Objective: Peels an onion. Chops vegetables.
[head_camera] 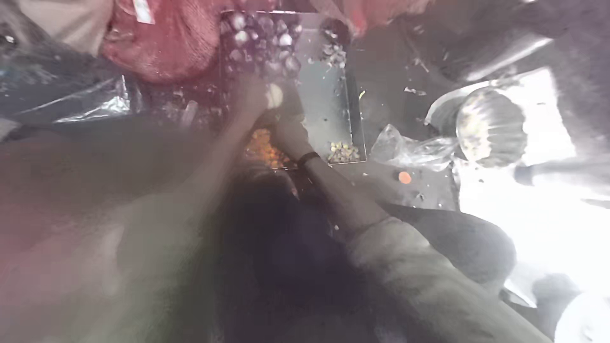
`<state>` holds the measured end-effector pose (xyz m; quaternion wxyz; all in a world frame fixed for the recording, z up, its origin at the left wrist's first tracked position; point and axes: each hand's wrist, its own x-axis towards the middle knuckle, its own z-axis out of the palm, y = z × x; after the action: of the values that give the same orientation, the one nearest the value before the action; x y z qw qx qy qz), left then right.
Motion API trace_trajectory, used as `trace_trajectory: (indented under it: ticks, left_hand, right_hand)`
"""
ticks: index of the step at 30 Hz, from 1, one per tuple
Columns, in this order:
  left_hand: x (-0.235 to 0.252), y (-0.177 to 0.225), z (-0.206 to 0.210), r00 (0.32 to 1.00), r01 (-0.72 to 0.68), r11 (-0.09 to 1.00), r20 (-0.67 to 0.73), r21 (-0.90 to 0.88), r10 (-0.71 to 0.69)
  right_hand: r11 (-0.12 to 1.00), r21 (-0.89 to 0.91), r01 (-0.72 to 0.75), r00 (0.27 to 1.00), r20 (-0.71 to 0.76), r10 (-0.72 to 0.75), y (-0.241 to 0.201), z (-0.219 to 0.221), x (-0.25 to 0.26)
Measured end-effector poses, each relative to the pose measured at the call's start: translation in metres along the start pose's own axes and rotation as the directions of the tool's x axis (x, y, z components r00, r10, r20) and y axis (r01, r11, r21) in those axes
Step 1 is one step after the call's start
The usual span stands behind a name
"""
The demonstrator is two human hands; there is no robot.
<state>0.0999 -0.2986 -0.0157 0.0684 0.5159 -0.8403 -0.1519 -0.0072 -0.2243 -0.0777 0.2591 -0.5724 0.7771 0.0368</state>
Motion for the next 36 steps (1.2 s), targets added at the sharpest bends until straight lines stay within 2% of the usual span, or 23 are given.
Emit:
trace_trajectory:
  ticks: [1, 3, 6, 8, 10, 14, 20, 24, 28, 33, 36]
  left_hand:
    - [0.015, -0.015, 0.025, 0.999, 0.004, 0.998, -0.054, -0.063, -0.008]
    - [0.033, -0.025, 0.036, 0.994, 0.074, 0.991, 0.085, -0.112, -0.065]
    - [0.033, -0.023, 0.037, 0.988, 0.125, 0.985, 0.11, -0.115, -0.112]
    - [0.033, -0.026, 0.038, 0.997, 0.041, 0.994, 0.063, -0.099, -0.035]
    - [0.032, -0.03, 0.041, 0.998, -0.05, 0.991, 0.028, -0.121, 0.053]
    - [0.033, -0.037, 0.054, 0.971, -0.169, 0.979, 0.149, -0.115, 0.185]
    - [0.045, -0.03, 0.055, 0.948, -0.295, 0.953, 0.11, -0.066, 0.3]
    - [0.033, -0.021, 0.042, 0.95, -0.223, 0.969, 0.243, 0.102, 0.193]
    - [0.018, -0.023, 0.035, 0.966, 0.002, 0.994, 0.257, 0.108, -0.03]
    - [0.021, -0.039, 0.043, 0.987, -0.017, 1.0, 0.161, 0.01, 0.016]
    - [0.013, -0.034, 0.034, 0.986, 0.014, 1.0, 0.166, 0.006, -0.014]
  right_hand:
    - [0.999, 0.003, -0.044, 0.998, 0.037, 0.044, 0.0, 0.005, 0.009]
    - [0.989, 0.021, -0.146, 0.986, 0.083, 0.144, 0.005, 0.008, -0.003]
    - [0.977, 0.044, -0.208, 0.976, 0.069, 0.205, 0.022, 0.008, -0.043]
    - [0.983, 0.093, -0.16, 0.987, 0.019, 0.159, 0.036, 0.006, -0.071]
    - [0.984, 0.092, -0.154, 0.988, 0.018, 0.153, 0.045, 0.008, -0.077]
    - [0.981, 0.076, -0.181, 0.983, 0.054, 0.177, 0.056, 0.014, -0.066]
    - [0.978, 0.113, -0.175, 0.984, 0.058, 0.169, 0.067, 0.011, -0.058]
    - [0.975, 0.095, -0.203, 0.977, 0.081, 0.196, 0.07, 0.006, -0.06]
    - [0.976, 0.112, -0.188, 0.98, 0.078, 0.18, 0.075, 0.01, -0.063]
    - [0.94, 0.316, -0.126, 0.992, 0.054, 0.115, 0.07, 0.009, -0.072]
    - [0.92, 0.384, -0.086, 0.996, 0.048, 0.073, 0.063, 0.012, -0.071]
